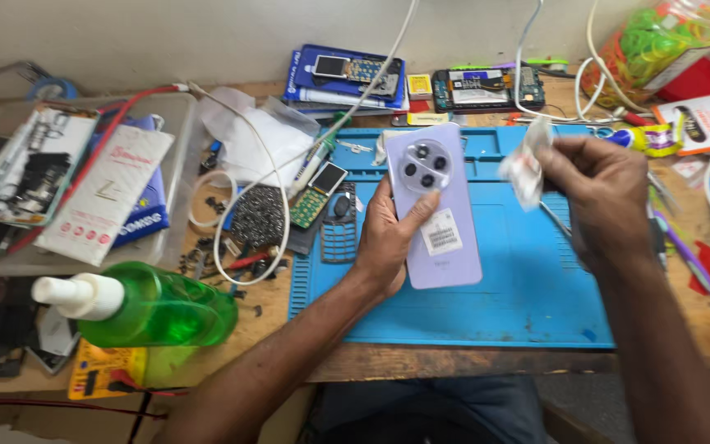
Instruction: The person uses a screwdriver and adhesive to repair a mobile phone, applying glue to the edges and wiping the back of the device with a cloth.
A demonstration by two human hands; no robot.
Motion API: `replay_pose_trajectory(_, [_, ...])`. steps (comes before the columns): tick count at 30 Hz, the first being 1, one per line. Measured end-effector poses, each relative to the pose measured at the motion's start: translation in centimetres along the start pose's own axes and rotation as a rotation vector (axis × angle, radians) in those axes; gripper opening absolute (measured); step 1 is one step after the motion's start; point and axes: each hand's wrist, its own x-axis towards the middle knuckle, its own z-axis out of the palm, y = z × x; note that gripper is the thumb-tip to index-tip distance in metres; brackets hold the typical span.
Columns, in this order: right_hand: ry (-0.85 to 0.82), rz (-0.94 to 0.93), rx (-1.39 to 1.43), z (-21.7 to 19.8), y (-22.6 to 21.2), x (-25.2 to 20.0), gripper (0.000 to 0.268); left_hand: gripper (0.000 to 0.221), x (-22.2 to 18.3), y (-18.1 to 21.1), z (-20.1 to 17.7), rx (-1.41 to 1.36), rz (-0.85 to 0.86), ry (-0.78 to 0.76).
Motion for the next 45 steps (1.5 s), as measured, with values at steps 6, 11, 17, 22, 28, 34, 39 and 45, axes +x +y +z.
replay_pose_trajectory(6, [-0.267, 0.348, -0.084, 3.2, 1.7, -5.4, 0.022, 0.036, 1.1, -0.1, -0.5, -0.175, 0.059, 0.008])
replay_pose_trajectory(11, [-0.208, 0.31, 0.043, 4.7, 1.9, -6.1, 0.022, 0.066, -0.1, 0.4, -0.8, -0.479, -0.147, -0.32])
replay_pose_trajectory(17, [-0.202, 0.279, -0.044, 6.6, 1.7, -6.7, 0.037, 0.084, -0.7, -1.5, -0.6, -0.519, -0.124, -0.273])
replay_pose_trajectory(22, [-0.125, 0.252, -0.398, 7.1, 1.1, -7.8, 0.043, 0.085, -0.6, -1.7, -0.7, -0.519, -0.114, -0.277])
replay_pose_trajectory(28, [0.12, -0.484, -0.838, 3.1, -0.2, -8.5, 0.017, 0.093, 0.1, -0.9, -1.0, -0.534, -0.034, -0.175])
replay_pose_trajectory(34, [-0.374, -0.641, -1.012, 6.6, 0.1, -12.0, 0.077, 0.086, -0.4, -1.0, -0.6, -0.486, -0.056, -0.155])
replay_pose_trajectory(39, [-0.512, -0.678, -0.942, 8.3, -0.8, -12.5, 0.1, 0.09, -0.9, -1.4, -0.7, -0.447, -0.11, -0.184])
replay_pose_trajectory(45, [-0.488, -0.727, -0.974, 9.7, -1.5, -9.8, 0.106, 0.107, -1.5, -1.9, -0.8, -0.517, -0.175, -0.286])
